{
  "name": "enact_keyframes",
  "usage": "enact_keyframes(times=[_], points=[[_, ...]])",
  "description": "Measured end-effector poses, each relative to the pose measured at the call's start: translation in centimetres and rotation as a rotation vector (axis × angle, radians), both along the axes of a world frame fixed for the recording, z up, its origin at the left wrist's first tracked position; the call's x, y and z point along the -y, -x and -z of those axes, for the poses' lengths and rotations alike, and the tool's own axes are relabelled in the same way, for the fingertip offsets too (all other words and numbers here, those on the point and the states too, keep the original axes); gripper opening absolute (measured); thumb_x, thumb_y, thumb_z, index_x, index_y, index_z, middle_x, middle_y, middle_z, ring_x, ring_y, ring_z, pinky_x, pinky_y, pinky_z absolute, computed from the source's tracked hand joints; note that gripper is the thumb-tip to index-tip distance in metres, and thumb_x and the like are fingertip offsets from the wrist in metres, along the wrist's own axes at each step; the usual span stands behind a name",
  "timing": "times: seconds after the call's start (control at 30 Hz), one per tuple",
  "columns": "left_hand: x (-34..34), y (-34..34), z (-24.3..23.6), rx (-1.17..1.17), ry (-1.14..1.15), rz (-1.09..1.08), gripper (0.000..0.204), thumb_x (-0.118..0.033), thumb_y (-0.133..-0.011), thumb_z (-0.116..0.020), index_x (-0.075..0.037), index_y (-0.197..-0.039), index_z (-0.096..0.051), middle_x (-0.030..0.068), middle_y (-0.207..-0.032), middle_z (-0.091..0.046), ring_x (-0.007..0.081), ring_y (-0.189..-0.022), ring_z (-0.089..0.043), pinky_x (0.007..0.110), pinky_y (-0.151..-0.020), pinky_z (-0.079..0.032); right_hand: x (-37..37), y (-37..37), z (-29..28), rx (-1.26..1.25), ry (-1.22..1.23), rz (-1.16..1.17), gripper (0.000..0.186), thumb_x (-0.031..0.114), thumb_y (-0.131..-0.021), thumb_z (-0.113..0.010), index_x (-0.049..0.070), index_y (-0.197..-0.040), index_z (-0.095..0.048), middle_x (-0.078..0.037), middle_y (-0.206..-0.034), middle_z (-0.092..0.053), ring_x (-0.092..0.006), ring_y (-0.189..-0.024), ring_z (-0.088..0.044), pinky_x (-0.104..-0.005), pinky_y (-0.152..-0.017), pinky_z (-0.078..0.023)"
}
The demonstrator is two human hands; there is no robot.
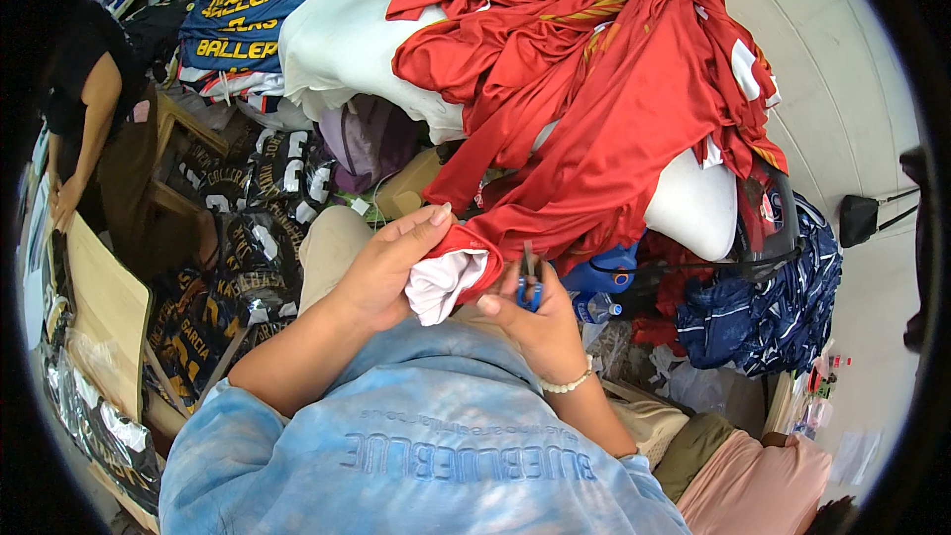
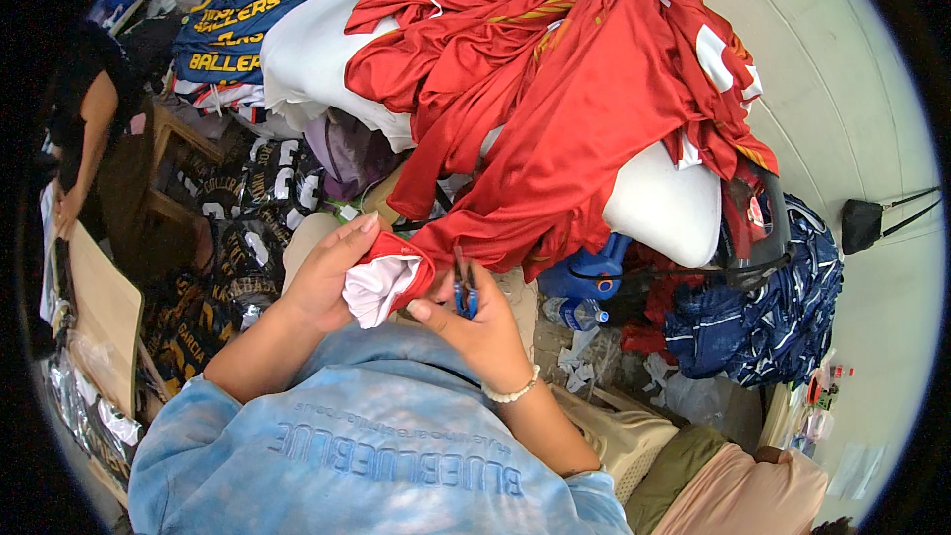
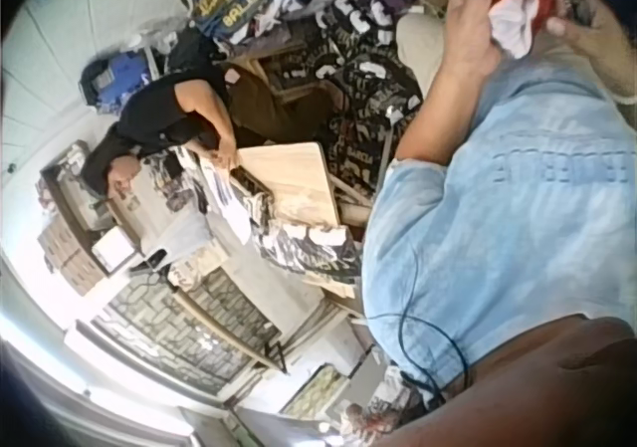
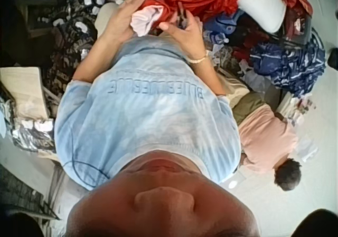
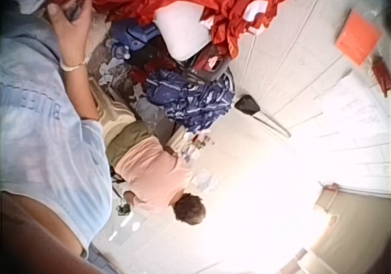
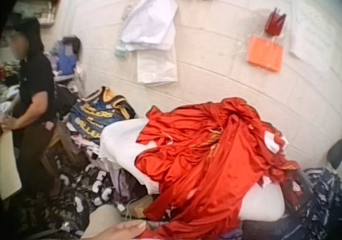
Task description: The person uses scissors to trim the white hem of a red jersey draped over a mannequin. They repeatedly cut small sections of the hem, adjust the fabric, and continue trimming along the edge.
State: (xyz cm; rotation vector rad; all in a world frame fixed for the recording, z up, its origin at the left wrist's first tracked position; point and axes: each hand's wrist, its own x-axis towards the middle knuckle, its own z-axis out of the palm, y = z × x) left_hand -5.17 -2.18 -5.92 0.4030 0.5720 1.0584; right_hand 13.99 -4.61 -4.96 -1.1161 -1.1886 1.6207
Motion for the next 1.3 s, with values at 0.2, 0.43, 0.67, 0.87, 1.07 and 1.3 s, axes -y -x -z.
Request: enact_keyframes(times=[0.2, 0.43, 0.67, 0.87, 1.07, 1.3], points=[[0.2, 0.5, 0.8, 0.005, -0.005, 0.110, 0.033, -0.035, -0.100, -0.045, -0.005, -0.097, -0.059, 0.0039, -0.089, -0.066, 0.0112, -0.078, -0.063, 0.027, -0.071, -0.051, -0.7, -0.7, -0.5, -0.655, 0.219, -0.019, 0.017, 0.003, -0.089, -0.059, 0.012, -0.092, -0.045, -0.001, -0.092, -0.049, -0.0056, -0.065, -0.045, -0.0194, -0.046, -0.035], [0.6, 0.4, 0.3, 0.122, -0.215, 0.247, 0.030, -0.032, -0.098, -0.051, -0.003, -0.104, -0.059, 0.0055, -0.097, -0.065, 0.0123, -0.088, -0.063, 0.028, -0.079, -0.051, -2.7, -0.5, -0.5, -0.370, 0.117, 0.058, 0.013, 0.005, -0.091, -0.057, 0.012, -0.097, -0.048, -0.002, -0.089, -0.054, -0.0043, -0.058, -0.045, -0.0175, -0.041, -0.030], [-0.3, -0.8, -3.0, 0.167, -0.221, 0.020, 0.035, -0.020, -0.100, -0.047, -0.003, -0.131, -0.045, 0.0091, -0.121, -0.059, 0.0191, -0.112, -0.059, 0.034, -0.093, -0.051, -2.4, 0.2, -0.1, 0.092, -0.097, 0.214, 0.018, 0.006, -0.092, -0.058, 0.004, -0.107, -0.050, -0.003, -0.086, -0.057, -0.0072, -0.068, -0.051, -0.0216, -0.055, -0.042], [-0.2, -1.0, -3.6, 0.056, -0.193, -0.021, 0.043, -0.016, -0.099, -0.045, -0.006, -0.140, -0.035, 0.0126, -0.133, -0.050, 0.0242, -0.119, -0.054, 0.039, -0.096, -0.051, -0.7, -0.8, -1.6, 0.174, -0.353, 0.202, 0.031, 0.010, -0.086, -0.068, 0.002, -0.110, -0.050, 0.000, -0.080, -0.049, -0.0060, -0.071, -0.045, -0.0193, -0.062, -0.038], [-0.1, -1.6, -3.8, 0.036, -0.155, -0.025, 0.050, -0.009, -0.095, -0.055, -0.008, -0.141, -0.035, 0.0071, -0.121, -0.057, 0.0171, -0.111, -0.058, 0.034, -0.092, -0.052, 0.0, -0.3, -1.4, 0.241, -0.420, 0.120, 0.038, 0.007, -0.083, -0.070, 0.001, -0.113, -0.047, -0.002, -0.080, -0.049, -0.0061, -0.068, -0.043, -0.0194, -0.057, -0.034], [-0.3, -1.0, -4.1, -0.173, -0.193, -0.047, 0.063, -0.004, -0.089, -0.062, -0.013, -0.144, -0.032, 0.0037, -0.117, -0.060, 0.0118, -0.103, -0.060, 0.029, -0.085, -0.052, 0.1, -1.5, -1.4, 0.459, -0.582, 0.085, 0.036, 0.012, -0.085, -0.069, -0.002, -0.110, -0.049, -0.009, -0.087, -0.054, -0.0151, -0.074, -0.052, -0.0272, -0.065, -0.044]])
